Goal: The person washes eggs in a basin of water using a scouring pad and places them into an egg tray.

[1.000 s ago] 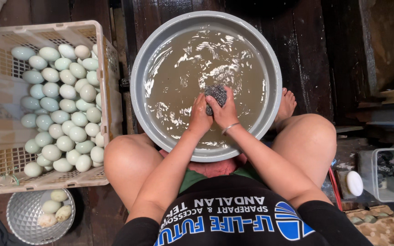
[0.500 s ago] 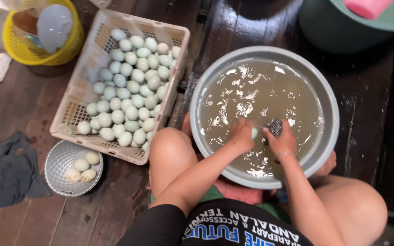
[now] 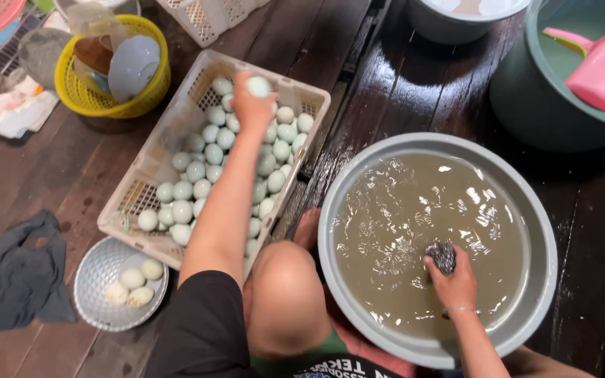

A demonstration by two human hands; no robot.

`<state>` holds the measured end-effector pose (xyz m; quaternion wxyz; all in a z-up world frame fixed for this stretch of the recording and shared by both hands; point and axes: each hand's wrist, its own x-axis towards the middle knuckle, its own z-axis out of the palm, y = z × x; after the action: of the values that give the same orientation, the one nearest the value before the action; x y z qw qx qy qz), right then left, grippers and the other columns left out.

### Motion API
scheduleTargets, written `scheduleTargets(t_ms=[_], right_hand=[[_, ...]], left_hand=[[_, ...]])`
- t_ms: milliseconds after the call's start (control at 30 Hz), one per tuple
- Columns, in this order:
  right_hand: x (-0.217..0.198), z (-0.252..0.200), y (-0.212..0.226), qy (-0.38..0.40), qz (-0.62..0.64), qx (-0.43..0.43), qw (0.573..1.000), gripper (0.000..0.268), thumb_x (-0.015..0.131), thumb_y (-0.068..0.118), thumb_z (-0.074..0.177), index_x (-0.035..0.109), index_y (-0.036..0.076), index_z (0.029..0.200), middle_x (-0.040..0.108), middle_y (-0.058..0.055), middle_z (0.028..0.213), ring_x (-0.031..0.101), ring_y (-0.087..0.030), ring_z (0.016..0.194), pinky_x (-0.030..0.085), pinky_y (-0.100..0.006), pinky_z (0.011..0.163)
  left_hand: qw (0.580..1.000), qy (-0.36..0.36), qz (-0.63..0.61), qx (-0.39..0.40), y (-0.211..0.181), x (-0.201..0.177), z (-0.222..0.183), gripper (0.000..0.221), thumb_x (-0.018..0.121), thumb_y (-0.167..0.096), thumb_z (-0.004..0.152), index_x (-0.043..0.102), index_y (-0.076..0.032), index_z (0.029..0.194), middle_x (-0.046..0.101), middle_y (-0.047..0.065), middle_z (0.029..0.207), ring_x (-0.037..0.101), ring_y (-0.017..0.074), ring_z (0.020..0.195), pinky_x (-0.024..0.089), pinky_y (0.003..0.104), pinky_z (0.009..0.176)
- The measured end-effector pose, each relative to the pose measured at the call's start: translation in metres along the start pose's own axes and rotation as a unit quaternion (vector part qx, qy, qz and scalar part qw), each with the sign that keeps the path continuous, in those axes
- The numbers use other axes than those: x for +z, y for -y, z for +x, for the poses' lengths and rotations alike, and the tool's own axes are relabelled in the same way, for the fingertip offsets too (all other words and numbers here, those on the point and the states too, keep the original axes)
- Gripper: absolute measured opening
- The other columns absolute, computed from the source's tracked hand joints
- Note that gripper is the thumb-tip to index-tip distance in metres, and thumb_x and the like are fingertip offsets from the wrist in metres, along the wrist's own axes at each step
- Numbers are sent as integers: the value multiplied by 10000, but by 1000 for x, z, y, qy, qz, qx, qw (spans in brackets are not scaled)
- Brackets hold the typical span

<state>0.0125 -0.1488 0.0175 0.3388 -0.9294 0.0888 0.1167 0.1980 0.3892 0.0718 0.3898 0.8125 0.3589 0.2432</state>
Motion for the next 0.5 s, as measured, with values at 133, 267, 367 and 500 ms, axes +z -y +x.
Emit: scheduleTargets(t_ms=[133, 267, 367, 500], right_hand=[[15, 12, -14, -19, -7, 24, 1000, 788, 739, 466, 791, 493, 119, 1453, 616, -120, 1397, 597, -346, 1226, 452, -443, 1024], [22, 15, -23, -7, -23, 24, 999, 783, 742, 478, 782, 501, 109, 1430, 615, -62, 1385, 588, -272, 1247, 444, -417, 1056], [24, 16, -25, 0, -30, 43, 999, 710, 745, 359, 787, 512, 173, 1431, 618, 2, 1379, 619, -254, 1146, 465, -387, 1012], [22, 13, -9, -1, -14, 118, 993, 702, 767, 414, 773, 546, 199, 1403, 692, -15, 1245, 658, -236, 1001, 495, -357, 924]], left_hand=[[993, -117, 25, 0, 124, 20, 102, 679, 916, -138, 651, 609, -242, 1248, 309, 236, 1356, 539, 394, 1168, 460, 404, 1036], [986, -95, 135, -6, 169, 13, 118, 745, 854, -158, 831, 496, -108, 1483, 196, 361, 1550, 324, 463, 1455, 358, 451, 1160], [975, -83, 203, -34, 170, 11, 120, 724, 809, -186, 884, 449, -112, 1508, 238, 354, 1537, 389, 517, 1388, 329, 531, 1132], [972, -131, 182, 71, 187, 15, 131, 782, 897, -141, 814, 461, -29, 1454, 514, 243, 1471, 401, 419, 1400, 299, 497, 1173]])
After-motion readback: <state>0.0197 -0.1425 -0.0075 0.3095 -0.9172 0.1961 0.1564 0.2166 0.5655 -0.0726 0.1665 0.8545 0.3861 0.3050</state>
